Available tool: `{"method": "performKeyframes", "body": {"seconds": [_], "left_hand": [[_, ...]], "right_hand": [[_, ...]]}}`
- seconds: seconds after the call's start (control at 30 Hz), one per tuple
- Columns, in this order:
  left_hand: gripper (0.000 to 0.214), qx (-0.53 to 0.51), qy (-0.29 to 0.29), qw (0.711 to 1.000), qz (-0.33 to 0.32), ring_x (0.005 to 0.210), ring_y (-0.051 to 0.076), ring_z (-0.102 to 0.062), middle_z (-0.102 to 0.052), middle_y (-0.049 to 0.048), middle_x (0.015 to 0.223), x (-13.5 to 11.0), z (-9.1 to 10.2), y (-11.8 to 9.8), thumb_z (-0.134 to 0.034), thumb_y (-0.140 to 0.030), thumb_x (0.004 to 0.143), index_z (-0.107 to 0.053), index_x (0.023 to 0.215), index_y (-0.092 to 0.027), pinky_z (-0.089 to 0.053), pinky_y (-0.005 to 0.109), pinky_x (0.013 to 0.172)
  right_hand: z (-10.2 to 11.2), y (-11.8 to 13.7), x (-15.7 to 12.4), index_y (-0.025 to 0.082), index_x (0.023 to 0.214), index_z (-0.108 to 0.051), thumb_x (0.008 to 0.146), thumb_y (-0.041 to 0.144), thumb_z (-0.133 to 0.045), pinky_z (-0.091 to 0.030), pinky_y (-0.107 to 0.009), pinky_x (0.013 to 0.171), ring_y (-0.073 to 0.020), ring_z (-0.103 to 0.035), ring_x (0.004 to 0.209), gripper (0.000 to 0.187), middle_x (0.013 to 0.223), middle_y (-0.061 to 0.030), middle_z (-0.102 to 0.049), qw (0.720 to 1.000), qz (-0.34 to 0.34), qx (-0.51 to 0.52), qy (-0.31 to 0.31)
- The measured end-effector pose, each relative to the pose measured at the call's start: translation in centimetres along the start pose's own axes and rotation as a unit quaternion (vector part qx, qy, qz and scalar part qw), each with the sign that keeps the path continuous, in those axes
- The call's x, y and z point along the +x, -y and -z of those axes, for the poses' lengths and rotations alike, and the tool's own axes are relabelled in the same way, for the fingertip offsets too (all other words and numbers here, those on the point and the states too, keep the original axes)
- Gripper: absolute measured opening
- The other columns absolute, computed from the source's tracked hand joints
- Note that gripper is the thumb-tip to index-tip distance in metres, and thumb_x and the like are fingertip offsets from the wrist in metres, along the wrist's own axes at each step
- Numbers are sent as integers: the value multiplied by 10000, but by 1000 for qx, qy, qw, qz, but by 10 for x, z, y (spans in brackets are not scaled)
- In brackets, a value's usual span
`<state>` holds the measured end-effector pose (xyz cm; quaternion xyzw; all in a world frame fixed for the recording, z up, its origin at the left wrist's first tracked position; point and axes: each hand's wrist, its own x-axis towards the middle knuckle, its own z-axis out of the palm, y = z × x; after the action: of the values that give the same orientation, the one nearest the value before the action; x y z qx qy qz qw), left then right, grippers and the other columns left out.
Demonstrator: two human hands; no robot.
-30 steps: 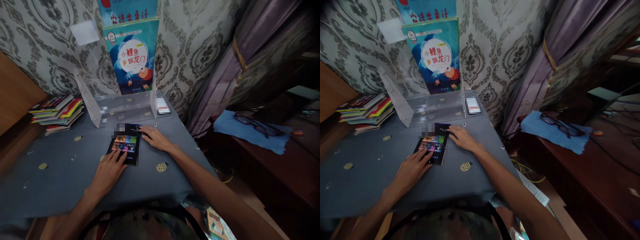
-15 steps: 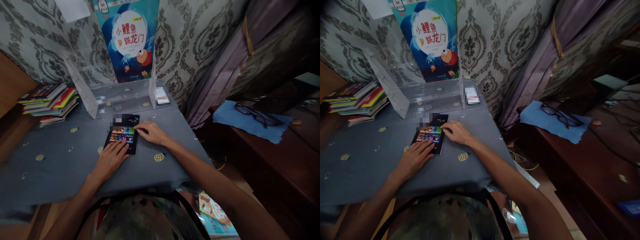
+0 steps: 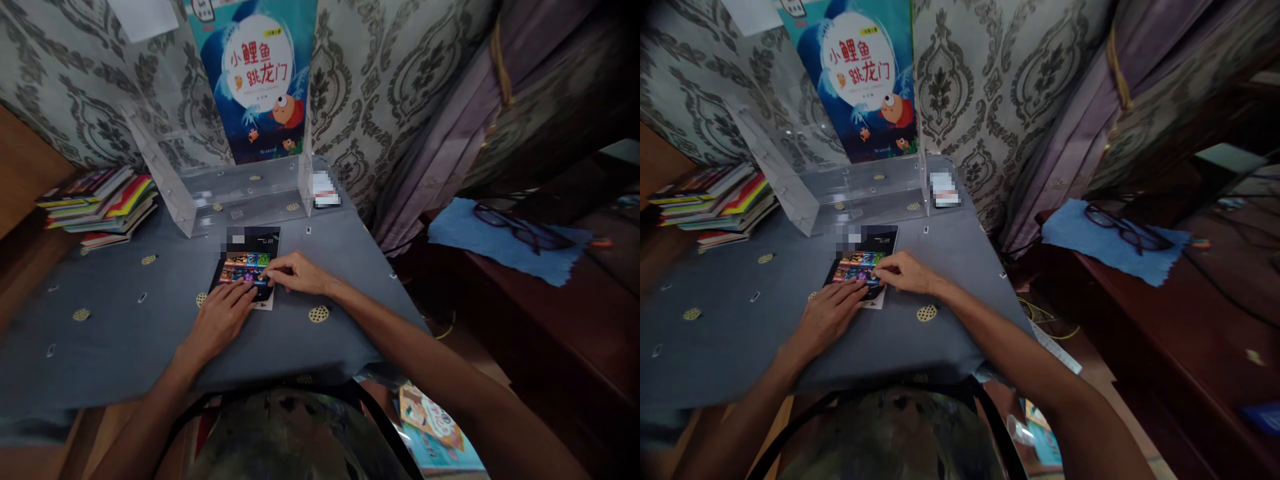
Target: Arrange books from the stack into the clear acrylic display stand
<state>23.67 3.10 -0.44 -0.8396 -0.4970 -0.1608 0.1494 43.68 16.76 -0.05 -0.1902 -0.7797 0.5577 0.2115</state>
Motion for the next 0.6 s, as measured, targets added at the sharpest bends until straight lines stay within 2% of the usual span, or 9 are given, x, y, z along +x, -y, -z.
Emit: {"method": "performKeyframes", "body": {"seconds": [0.3, 0.47, 0.6], "left_hand": [[319, -14, 0, 1000, 2, 1143, 281, -654, -700, 127, 1240, -3, -1, -1, -490, -301, 1015, -652, 1248, -154, -533, 444, 929], [346, -18, -2, 1000, 2, 1150, 280, -644, -687, 132, 1261, -5, -3, 0, -502, -353, 1012, -640, 1260, -156, -527, 447, 950], [347, -35, -7, 999, 16, 1149, 271, -640, -684, 128, 1261, -5, -5, 0, -502, -383, 1008, -651, 1249, -183, -527, 441, 959]], "right_hand": [[-3, 7, -3, 129, 930, -703, 928, 378, -523, -425, -183, 450, -66, -518, 469, 307, 696, -6, -687, 997, -4, 27, 71], [-4, 12, -4, 135, 791, -696, 932, 296, -528, -438, -218, 582, -107, -585, 610, 272, 703, -28, -698, 991, 47, -66, 102], [-6, 16, -5, 143, 739, -687, 932, 273, -527, -388, -222, 577, -105, -548, 584, 282, 677, -18, -683, 985, 75, -120, 94]]}}
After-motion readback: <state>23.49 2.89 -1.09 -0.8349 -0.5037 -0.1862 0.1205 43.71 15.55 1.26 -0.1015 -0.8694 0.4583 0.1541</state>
